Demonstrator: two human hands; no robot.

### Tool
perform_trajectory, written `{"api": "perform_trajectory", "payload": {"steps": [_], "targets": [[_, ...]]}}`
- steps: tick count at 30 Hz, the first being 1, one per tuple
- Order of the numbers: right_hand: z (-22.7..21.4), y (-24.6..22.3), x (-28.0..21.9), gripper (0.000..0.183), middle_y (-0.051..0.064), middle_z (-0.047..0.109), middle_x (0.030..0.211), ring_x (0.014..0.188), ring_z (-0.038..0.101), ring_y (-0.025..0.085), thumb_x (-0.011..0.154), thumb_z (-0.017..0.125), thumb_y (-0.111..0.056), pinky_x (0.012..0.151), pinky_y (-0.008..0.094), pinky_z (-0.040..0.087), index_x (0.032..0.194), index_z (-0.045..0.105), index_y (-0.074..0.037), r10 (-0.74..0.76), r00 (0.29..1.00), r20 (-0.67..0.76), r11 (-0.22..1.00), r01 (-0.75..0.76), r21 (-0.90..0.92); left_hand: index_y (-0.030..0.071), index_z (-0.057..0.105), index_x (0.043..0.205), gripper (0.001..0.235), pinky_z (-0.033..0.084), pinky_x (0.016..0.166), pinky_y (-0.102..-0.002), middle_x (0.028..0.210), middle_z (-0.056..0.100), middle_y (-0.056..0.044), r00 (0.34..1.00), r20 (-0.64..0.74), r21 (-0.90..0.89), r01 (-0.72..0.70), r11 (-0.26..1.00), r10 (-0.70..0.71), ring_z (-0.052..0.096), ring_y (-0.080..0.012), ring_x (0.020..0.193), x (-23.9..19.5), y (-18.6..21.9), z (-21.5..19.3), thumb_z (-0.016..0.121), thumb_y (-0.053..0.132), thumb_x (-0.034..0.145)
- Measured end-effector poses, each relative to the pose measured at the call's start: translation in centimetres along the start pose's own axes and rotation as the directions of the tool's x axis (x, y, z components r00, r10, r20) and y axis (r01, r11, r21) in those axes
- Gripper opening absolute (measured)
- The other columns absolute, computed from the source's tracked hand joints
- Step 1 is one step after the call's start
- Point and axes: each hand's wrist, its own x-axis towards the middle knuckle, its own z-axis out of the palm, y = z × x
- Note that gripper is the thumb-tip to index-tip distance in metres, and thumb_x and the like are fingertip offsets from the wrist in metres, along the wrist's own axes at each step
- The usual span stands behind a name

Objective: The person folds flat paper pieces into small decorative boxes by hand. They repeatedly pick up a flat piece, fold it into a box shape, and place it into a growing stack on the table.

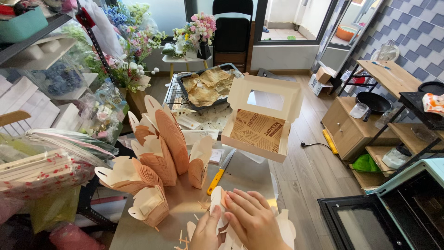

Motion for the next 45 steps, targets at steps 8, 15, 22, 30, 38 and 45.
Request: {"api": "perform_trajectory", "payload": {"steps": [8,15,22,30,38,45], "targets": [[-2.0,2.3,3.6,0.027,0.006,0.079,0.119,0.097,0.073,0.025,0.093,0.074,-0.018,0.088,0.036,0.056,0.12,0.076,-0.014,0.022,0.962,0.271,0.946,-0.108,0.305,0.004,0.065,0.136,0.058,0.061,0.069,-0.032,0.115,0.075,-0.014,0.997,0.006,0.383,-0.074,0.921,0.078,0.075,-0.023,0.086,-1.2,1.2,0.1,0.061,0.042,0.092],[-2.8,3.3,1.5,0.057,0.019,0.068,0.129,0.115,0.066,0.031,0.086,0.074,-0.02,0.097,0.037,0.047,0.138,0.058,-0.003,0.133,0.984,0.115,0.955,-0.159,0.252,-0.001,0.064,0.134,0.052,0.061,0.068,-0.037,0.113,0.075,-0.013,0.949,-0.25,0.205,-0.144,0.968,0.194,0.076,-0.0239,0.084,-1.5,3.0,-0.3,0.062,0.032,0.093],[-0.3,5.9,-4.9,0.037,0.01,0.079,0.098,0.086,0.071,0.013,0.093,0.068,-0.019,0.078,0.03,0.056,0.122,0.07,0.004,0.752,0.378,0.539,-0.03,-0.798,0.601,-0.006,0.05,0.145,0.072,0.062,0.083,-0.049,0.129,0.069,-0.022,0.986,-0.101,-0.417,-0.166,0.894,0.136,0.073,-0.0331,0.106,-4.1,5.8,1.8,0.057,0.042,0.092],[-2.2,5.0,-3.5,0.034,0.006,0.069,0.077,0.055,0.06,0.013,0.092,0.062,-0.018,0.052,0.03,0.051,0.124,0.065,-0.007,0.708,0.366,0.604,0.207,-0.925,0.319,0.015,0.039,0.161,0.088,0.053,0.075,-0.03,0.103,0.067,-0.004,0.722,0.654,0.588,-0.294,0.753,-0.228,0.059,-0.0151,0.082,-8.4,13.7,2.9,0.076,0.013,0.081],[-4.0,3.0,-1.1,0.035,0.003,0.072,0.084,0.077,0.065,0.01,0.091,0.066,-0.016,0.065,0.027,0.051,0.126,0.066,-0.009,0.685,0.443,0.578,0.21,-0.88,0.425,0.002,0.082,0.085,0.027,0.05,0.075,-0.027,0.081,0.072,-0.01,0.888,0.444,0.888,-0.453,0.073,0.119,0.061,-0.0115,0.084,-6.2,11.4,3.9,0.091,0.025,0.076],[-3.9,1.8,-0.6,0.03,0.004,0.081,0.097,0.091,0.074,0.009,0.094,0.066,-0.017,0.079,0.027,0.059,0.122,0.073,-0.011,0.661,0.645,0.384,0.553,-0.764,0.332,0.001,0.08,0.084,0.031,0.061,0.078,-0.038,0.137,0.055,0.003,0.924,0.344,0.583,-0.35,0.733,0.168,0.063,-0.0099,0.122,-3.9,9.8,3.4,0.087,0.025,0.066]]}}
